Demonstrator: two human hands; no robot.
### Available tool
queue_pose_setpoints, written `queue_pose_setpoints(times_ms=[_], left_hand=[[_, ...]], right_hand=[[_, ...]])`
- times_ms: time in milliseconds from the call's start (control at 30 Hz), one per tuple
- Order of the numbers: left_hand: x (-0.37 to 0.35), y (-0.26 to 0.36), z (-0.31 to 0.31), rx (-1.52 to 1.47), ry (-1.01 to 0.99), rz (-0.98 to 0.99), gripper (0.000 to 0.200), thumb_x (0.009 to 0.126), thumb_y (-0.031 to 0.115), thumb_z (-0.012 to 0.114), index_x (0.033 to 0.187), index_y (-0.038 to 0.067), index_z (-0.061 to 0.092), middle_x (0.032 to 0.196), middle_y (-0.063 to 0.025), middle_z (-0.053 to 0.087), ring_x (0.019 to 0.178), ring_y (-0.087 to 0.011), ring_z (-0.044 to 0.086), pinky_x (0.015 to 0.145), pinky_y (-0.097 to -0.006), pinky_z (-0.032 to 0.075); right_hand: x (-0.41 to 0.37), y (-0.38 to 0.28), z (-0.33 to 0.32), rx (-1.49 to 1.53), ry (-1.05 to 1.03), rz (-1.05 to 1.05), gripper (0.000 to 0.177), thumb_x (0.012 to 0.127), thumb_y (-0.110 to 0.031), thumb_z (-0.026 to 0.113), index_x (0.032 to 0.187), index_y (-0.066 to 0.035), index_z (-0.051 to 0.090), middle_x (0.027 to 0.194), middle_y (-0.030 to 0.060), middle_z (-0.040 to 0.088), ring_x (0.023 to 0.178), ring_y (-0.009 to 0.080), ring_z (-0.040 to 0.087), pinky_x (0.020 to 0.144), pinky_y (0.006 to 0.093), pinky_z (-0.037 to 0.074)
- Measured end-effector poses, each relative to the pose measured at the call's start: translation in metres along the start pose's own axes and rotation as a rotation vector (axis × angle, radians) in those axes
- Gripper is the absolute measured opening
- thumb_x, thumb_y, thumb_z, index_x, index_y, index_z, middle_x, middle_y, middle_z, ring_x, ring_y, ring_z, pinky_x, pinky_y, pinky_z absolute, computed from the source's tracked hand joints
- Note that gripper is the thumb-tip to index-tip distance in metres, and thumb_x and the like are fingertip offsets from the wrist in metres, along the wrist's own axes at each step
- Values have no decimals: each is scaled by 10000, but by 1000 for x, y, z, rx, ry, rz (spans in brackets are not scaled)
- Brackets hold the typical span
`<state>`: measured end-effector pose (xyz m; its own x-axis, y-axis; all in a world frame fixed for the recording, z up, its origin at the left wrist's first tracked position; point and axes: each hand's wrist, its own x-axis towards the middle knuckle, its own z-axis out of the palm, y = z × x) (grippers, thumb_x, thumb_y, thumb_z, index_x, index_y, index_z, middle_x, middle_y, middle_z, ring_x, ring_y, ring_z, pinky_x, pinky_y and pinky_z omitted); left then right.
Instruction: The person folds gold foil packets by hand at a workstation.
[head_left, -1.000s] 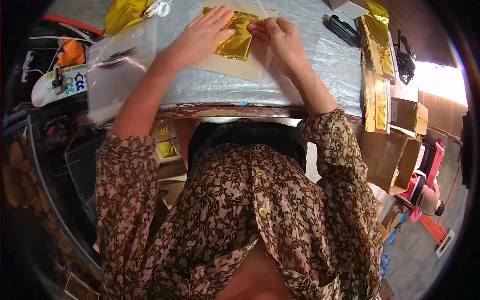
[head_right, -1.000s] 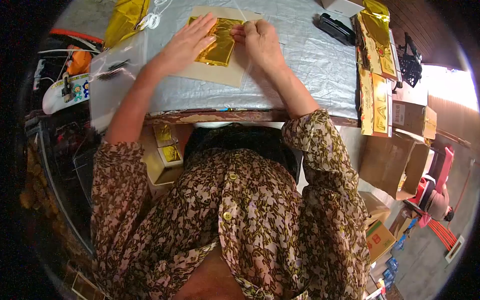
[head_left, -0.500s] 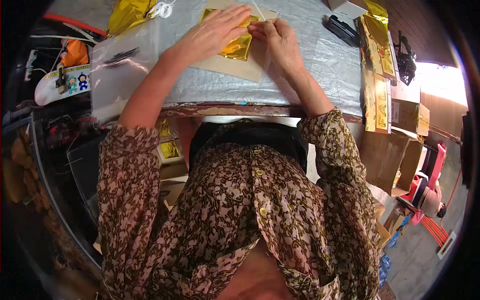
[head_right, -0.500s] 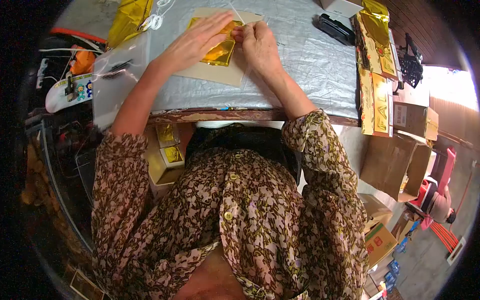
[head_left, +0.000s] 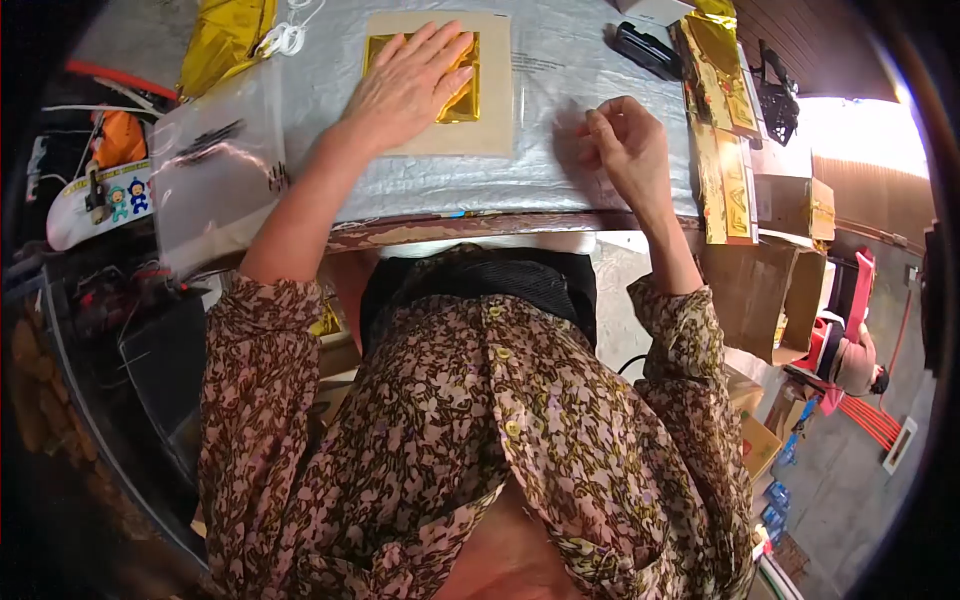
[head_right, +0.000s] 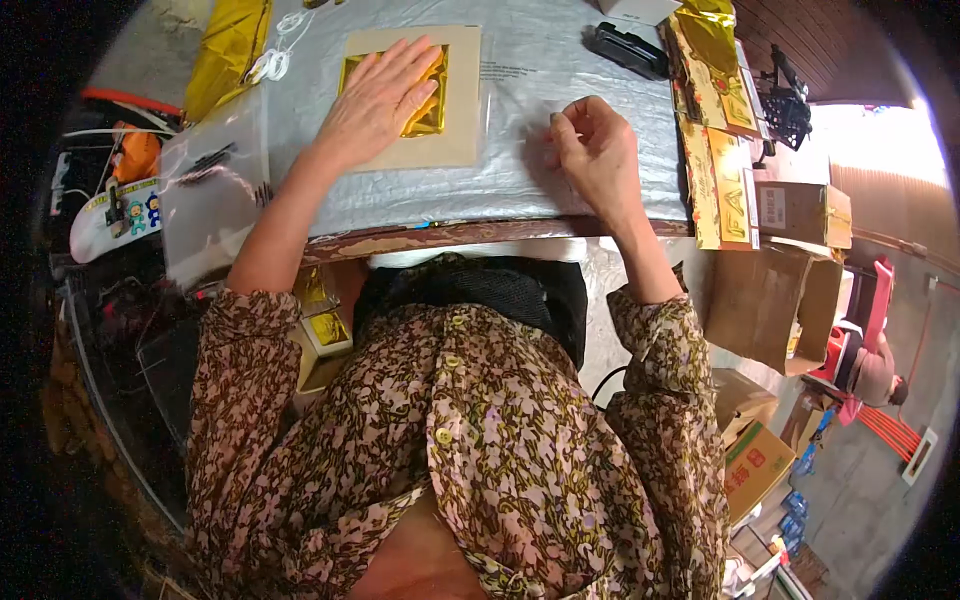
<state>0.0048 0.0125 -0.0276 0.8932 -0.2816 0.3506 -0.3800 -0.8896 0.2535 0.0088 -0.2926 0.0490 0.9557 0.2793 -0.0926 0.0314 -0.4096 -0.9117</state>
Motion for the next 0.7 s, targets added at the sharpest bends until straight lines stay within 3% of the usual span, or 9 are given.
queue_pose_setpoints(times_ms=[133, 333, 600, 700], left_hand=[[0, 11, 1, 13, -28, -71, 596, 1119, 485, 352, 1611, 149, 388, 1678, -79, 346, 1555, -280, 292, 1274, -481, 202], [0, 11, 0, -20, 31, -45, 604, 1112, 486, 363, 1565, 93, 443, 1636, -125, 410, 1517, -313, 356, 1249, -497, 235], [3, 22, -10, 19, -18, -104, 897, 956, 732, 524, 1556, 71, 446, 1643, -126, 397, 1546, -305, 315, 1269, -502, 223], [3, 22, -9, 15, -13, -104, 897, 948, 732, 536, 1555, 78, 448, 1645, -121, 395, 1545, -300, 317, 1275, -501, 217]], right_hand=[[7, 6, -1, 106, -21, -22, 125, 1034, -96, 632, 1040, 24, 667, 893, 112, 763, 720, 129, 702, 637, 263, 567], [33, 18, 10, 236, 14, -23, 160, 1037, -104, 644, 1076, 41, 700, 943, 121, 770, 775, 153, 729, 710, 280, 608], [20, 5, 15, 153, 20, -54, 183, 1040, -77, 630, 1128, 65, 704, 950, 128, 771, 810, 150, 726, 760, 272, 601], [19, 5, 19, 83, 46, -86, 186, 1042, -71, 622, 1134, 70, 701, 953, 127, 771, 815, 145, 724, 766, 270, 601]])
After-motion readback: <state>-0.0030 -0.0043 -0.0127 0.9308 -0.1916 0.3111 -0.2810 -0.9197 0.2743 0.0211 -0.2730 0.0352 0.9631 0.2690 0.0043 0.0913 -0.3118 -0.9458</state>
